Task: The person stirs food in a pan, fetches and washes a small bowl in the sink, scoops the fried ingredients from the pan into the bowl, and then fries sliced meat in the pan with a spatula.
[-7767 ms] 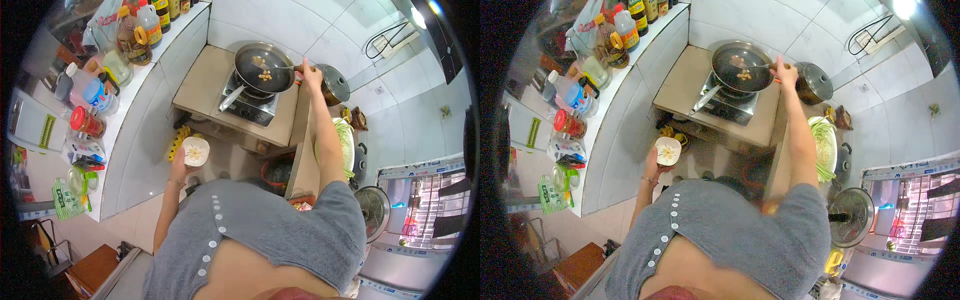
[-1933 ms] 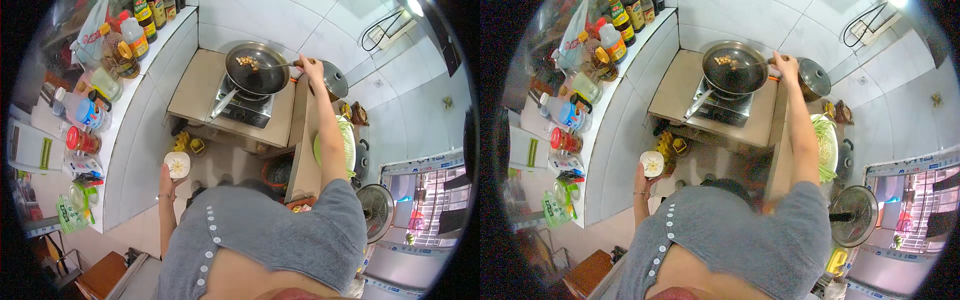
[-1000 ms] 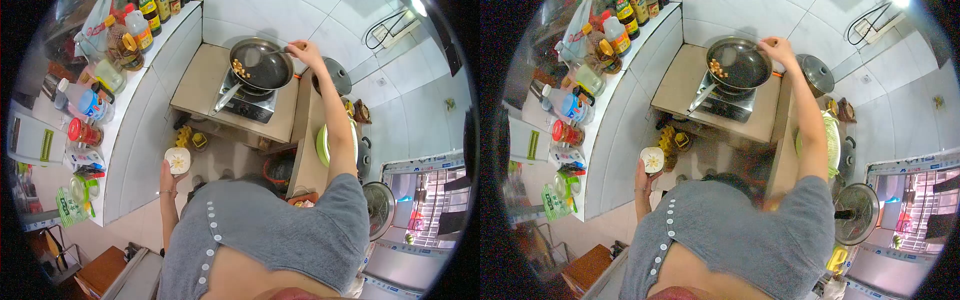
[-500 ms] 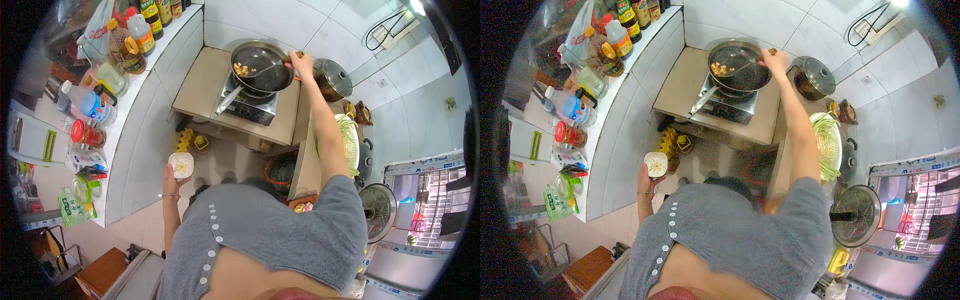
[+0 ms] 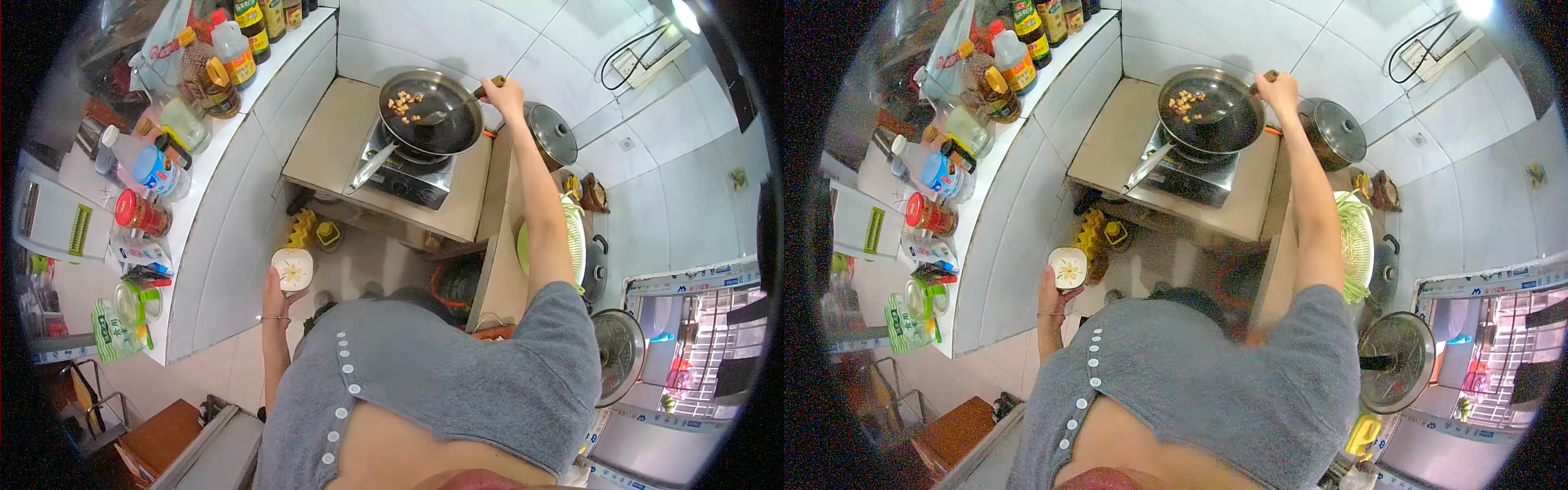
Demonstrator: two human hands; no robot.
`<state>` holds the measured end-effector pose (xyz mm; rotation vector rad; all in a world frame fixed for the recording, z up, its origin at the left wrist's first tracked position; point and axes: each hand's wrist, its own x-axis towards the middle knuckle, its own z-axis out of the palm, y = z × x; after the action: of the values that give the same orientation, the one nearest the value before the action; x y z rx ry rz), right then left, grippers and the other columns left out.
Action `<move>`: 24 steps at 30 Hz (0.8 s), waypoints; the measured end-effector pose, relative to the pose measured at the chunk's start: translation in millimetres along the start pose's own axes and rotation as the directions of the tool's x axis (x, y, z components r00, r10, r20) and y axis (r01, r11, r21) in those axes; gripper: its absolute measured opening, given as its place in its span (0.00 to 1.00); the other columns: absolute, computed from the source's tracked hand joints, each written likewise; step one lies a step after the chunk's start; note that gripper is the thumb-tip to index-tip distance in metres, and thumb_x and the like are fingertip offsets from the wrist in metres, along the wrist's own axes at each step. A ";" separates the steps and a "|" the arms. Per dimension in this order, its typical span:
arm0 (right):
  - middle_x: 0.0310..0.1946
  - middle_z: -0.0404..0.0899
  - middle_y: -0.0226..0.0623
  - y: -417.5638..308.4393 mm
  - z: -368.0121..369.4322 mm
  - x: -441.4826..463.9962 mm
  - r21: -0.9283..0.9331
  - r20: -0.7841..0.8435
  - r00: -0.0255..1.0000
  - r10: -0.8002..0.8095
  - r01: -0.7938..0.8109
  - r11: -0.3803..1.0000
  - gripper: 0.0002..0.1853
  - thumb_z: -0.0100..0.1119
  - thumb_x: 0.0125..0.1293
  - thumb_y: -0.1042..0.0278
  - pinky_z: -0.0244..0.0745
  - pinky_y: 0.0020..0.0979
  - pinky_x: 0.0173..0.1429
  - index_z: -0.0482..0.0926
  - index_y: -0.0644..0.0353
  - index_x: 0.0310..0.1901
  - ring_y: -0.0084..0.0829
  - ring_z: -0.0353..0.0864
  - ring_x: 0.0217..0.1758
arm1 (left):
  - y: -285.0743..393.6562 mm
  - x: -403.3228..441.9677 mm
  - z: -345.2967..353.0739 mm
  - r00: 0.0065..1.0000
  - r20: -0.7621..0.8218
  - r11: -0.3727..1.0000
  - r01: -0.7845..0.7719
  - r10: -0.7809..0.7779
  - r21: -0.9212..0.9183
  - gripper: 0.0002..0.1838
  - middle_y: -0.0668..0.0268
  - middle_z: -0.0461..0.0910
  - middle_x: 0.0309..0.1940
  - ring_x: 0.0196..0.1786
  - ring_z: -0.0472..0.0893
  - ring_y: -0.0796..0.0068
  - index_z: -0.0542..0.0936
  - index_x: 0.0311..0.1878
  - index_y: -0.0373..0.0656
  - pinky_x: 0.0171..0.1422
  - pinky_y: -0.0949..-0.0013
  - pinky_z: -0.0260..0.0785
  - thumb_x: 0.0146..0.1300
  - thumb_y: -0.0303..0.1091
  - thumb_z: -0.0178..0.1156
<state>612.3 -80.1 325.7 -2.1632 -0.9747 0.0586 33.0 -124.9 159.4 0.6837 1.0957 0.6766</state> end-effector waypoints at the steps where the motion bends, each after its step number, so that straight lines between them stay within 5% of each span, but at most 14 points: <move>1: 0.15 0.80 0.34 0.4 5.9 0.5 0.001 0.000 1.000 -0.001 0.001 1.000 0.18 0.57 0.54 0.54 0.74 0.26 0.31 0.80 0.62 0.20 0.24 0.81 0.20 | 0.6 0.3 2.7 1.000 -0.003 1.000 -0.003 0.003 0.012 0.28 0.57 0.75 0.51 0.49 0.80 0.64 0.63 0.61 0.42 0.40 0.60 0.81 0.69 0.55 0.39; 10: 0.14 0.79 0.34 -8.4 23.4 8.9 0.039 -0.124 0.990 -0.061 0.066 0.997 0.19 0.58 0.55 0.51 0.74 0.29 0.32 0.82 0.61 0.21 0.28 0.80 0.20 | 8.8 6.5 17.1 0.999 0.033 0.999 0.008 -0.009 0.038 0.27 0.56 0.72 0.54 0.53 0.77 0.62 0.60 0.62 0.40 0.45 0.56 0.80 0.70 0.52 0.37; 15: 0.14 0.79 0.34 -17.6 8.7 -3.8 -0.004 -0.052 0.989 -0.138 0.138 0.990 0.20 0.59 0.55 0.53 0.74 0.29 0.29 0.80 0.64 0.18 0.26 0.80 0.19 | 7.0 5.5 20.4 1.000 0.002 0.999 0.012 -0.012 0.031 0.26 0.56 0.72 0.53 0.52 0.77 0.62 0.60 0.62 0.42 0.45 0.56 0.80 0.70 0.52 0.36; 17: 0.12 0.77 0.33 -21.2 13.0 -10.6 0.198 0.053 0.999 -0.012 0.001 0.980 0.22 0.59 0.56 0.53 0.74 0.26 0.28 0.77 0.65 0.15 0.26 0.81 0.19 | 7.5 3.9 25.2 1.000 0.013 0.999 0.017 -0.017 0.035 0.26 0.57 0.73 0.52 0.52 0.78 0.62 0.61 0.61 0.41 0.45 0.56 0.80 0.70 0.52 0.36; 24: 0.14 0.78 0.35 -11.5 46.6 8.0 0.299 -0.060 0.992 0.110 -0.087 0.950 0.24 0.59 0.57 0.48 0.74 0.25 0.29 0.79 0.66 0.20 0.27 0.82 0.19 | -2.3 7.7 38.5 1.000 0.009 0.999 -0.005 0.005 0.032 0.26 0.57 0.72 0.52 0.52 0.78 0.62 0.61 0.61 0.41 0.45 0.55 0.79 0.70 0.52 0.36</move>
<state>595.6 -41.1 301.7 -1.9212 -0.7603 0.1590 71.9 -126.3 165.0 0.7167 1.0991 0.6606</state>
